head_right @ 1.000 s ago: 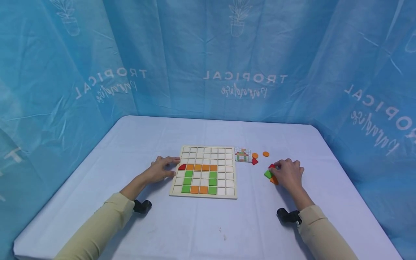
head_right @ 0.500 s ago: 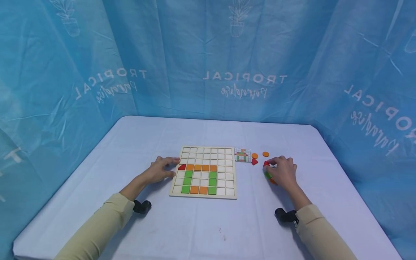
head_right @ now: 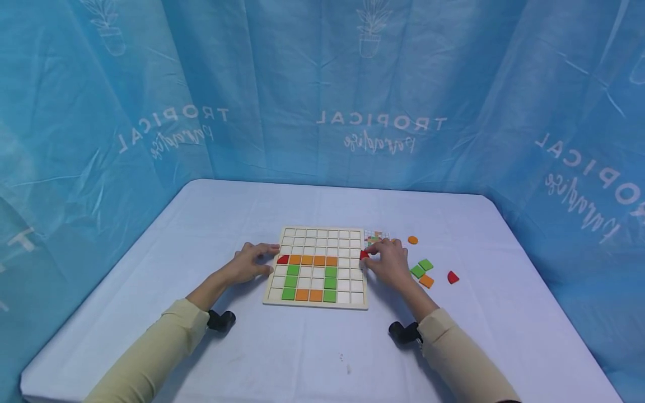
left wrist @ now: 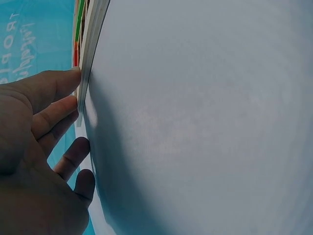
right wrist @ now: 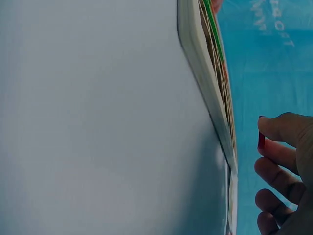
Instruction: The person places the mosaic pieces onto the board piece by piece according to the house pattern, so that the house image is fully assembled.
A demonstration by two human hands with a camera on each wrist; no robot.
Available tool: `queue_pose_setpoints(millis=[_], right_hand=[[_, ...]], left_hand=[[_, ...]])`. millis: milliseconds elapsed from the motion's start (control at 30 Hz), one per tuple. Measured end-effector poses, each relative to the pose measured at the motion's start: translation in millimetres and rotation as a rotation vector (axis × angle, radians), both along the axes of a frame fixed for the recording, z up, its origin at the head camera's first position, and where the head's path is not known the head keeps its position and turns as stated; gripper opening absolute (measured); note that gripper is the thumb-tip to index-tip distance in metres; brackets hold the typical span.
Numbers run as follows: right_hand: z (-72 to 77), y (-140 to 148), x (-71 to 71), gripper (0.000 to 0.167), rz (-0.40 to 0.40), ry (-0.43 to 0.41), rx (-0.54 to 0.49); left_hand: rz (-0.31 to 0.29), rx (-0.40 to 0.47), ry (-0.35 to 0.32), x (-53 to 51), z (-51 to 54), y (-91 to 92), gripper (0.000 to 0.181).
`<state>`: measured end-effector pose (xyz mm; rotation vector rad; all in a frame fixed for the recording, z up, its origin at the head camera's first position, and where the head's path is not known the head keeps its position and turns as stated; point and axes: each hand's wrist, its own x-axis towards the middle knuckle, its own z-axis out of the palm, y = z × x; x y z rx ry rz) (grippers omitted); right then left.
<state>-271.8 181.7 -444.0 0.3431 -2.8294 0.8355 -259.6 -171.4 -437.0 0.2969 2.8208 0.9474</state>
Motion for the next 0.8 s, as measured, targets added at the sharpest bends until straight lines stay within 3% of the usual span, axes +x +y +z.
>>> queue_pose_setpoints(millis=[367,800], right_hand=[[-10.1,-38.9,-8.1,0.023,0.100,0.030,0.073],[-7.6,-47.4,-7.3,0.024,0.078,0.015,0.151]], left_hand=[[0.010,-0.010,0.004,0.5,0.6,-1.0,0.051],[0.007,-0.001,0.011,-0.4,-0.2,-0.9,0.052]])
